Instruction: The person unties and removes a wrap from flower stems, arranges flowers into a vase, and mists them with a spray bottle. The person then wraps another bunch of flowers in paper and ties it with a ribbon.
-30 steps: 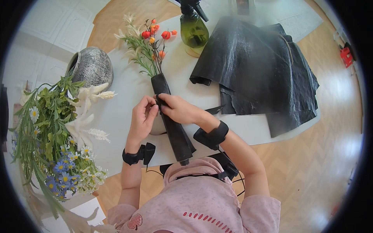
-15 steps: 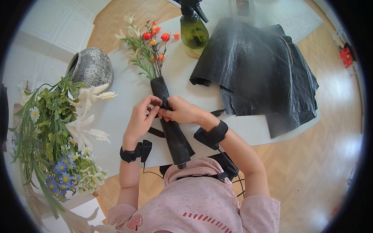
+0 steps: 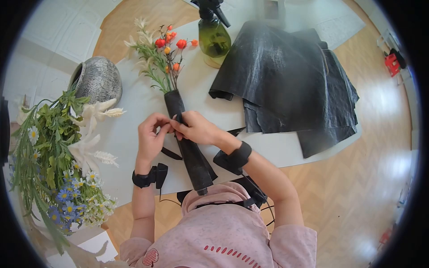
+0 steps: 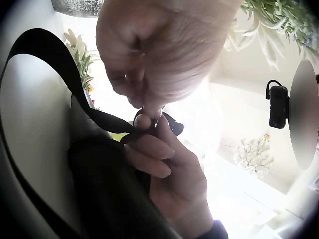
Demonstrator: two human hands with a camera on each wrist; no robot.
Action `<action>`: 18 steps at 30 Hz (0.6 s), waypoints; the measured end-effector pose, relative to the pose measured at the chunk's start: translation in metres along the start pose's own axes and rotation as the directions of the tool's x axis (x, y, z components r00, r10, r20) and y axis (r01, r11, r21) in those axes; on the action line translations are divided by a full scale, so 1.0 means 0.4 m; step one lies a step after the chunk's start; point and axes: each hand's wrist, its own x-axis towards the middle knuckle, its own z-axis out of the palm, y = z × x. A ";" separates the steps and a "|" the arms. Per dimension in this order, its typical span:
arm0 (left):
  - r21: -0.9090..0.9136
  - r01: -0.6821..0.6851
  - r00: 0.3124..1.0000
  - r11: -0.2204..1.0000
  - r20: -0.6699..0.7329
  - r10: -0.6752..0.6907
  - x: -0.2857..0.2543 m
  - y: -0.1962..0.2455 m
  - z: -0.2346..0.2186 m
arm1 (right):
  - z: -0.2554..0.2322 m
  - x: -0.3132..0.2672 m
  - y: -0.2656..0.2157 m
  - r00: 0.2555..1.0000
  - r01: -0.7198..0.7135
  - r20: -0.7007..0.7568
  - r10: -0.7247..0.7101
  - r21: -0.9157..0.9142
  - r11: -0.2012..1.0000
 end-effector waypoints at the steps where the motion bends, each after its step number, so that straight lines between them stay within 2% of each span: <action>1: -0.013 -0.006 1.000 1.000 0.006 0.006 -0.002 -0.008 0.001 | -0.004 0.005 0.003 0.999 -0.035 0.014 0.034 0.091 0.995; 2: -0.079 -0.041 0.996 0.996 -0.086 0.034 -0.007 -0.016 0.002 | -0.007 0.005 0.005 0.997 -0.070 0.029 0.066 0.183 0.981; 3: -0.140 -0.078 0.982 0.987 -0.179 0.052 -0.012 -0.022 0.004 | -0.009 0.004 0.006 0.997 -0.078 0.018 0.076 0.179 0.981; 4: -0.201 -0.094 0.977 0.975 -0.209 0.051 -0.014 -0.022 0.006 | -0.009 0.003 0.006 0.997 -0.043 -0.053 0.057 0.238 0.970; 5: -0.205 -0.089 0.977 0.975 -0.207 0.046 -0.012 -0.021 0.013 | -0.005 0.001 0.008 0.992 -0.005 -0.119 0.042 0.297 0.955; 7: -0.106 -0.163 0.959 0.981 -0.253 0.132 0.005 -0.013 0.018 | -0.004 -0.002 0.015 0.994 -0.026 -0.088 0.064 0.371 0.928; 8: -0.061 -0.113 0.987 0.992 -0.124 0.105 0.007 -0.009 0.012 | -0.004 -0.004 0.018 0.995 -0.047 -0.057 0.080 0.439 0.897; 9: -0.058 -0.109 0.987 0.992 -0.127 0.101 0.005 -0.013 0.008 | -0.005 -0.002 0.022 0.995 -0.050 -0.051 0.081 0.440 0.896; 10: -0.173 0.046 0.999 0.984 0.028 -0.042 0.002 -0.020 0.003 | -0.008 0.000 0.025 0.998 -0.019 -0.043 0.040 0.413 0.911; 11: -0.259 0.212 0.967 0.942 0.197 -0.163 0.001 -0.030 0.001 | -0.011 0.003 0.027 0.999 0.016 -0.036 -0.002 0.385 0.923; 12: -0.335 0.192 0.970 0.922 0.207 -0.127 -0.002 -0.053 0.010 | -0.014 0.004 0.026 0.999 0.018 -0.035 -0.005 0.388 0.922; 13: -0.333 0.194 0.970 0.923 0.208 -0.129 0.000 -0.042 0.011 | -0.016 0.002 0.026 1.000 -0.011 0.017 0.004 0.422 0.906; 15: -0.428 0.316 0.927 0.846 0.328 -0.181 0.005 -0.012 0.013 | -0.024 -0.003 0.034 0.998 -0.043 0.066 0.015 0.455 0.889; 16: -0.430 0.318 0.927 0.845 0.328 -0.183 0.005 -0.023 0.011 | -0.030 -0.003 0.039 0.992 -0.049 0.126 -0.011 0.459 0.887; 17: -0.353 0.332 0.916 0.875 0.343 -0.209 0.006 -0.040 0.005 | -0.035 -0.004 0.044 0.982 -0.055 0.186 -0.037 0.464 0.884; 18: -0.272 0.342 0.904 0.900 0.357 -0.235 0.006 -0.049 0.001 | -0.040 -0.006 0.043 0.982 -0.057 0.187 -0.036 0.466 0.883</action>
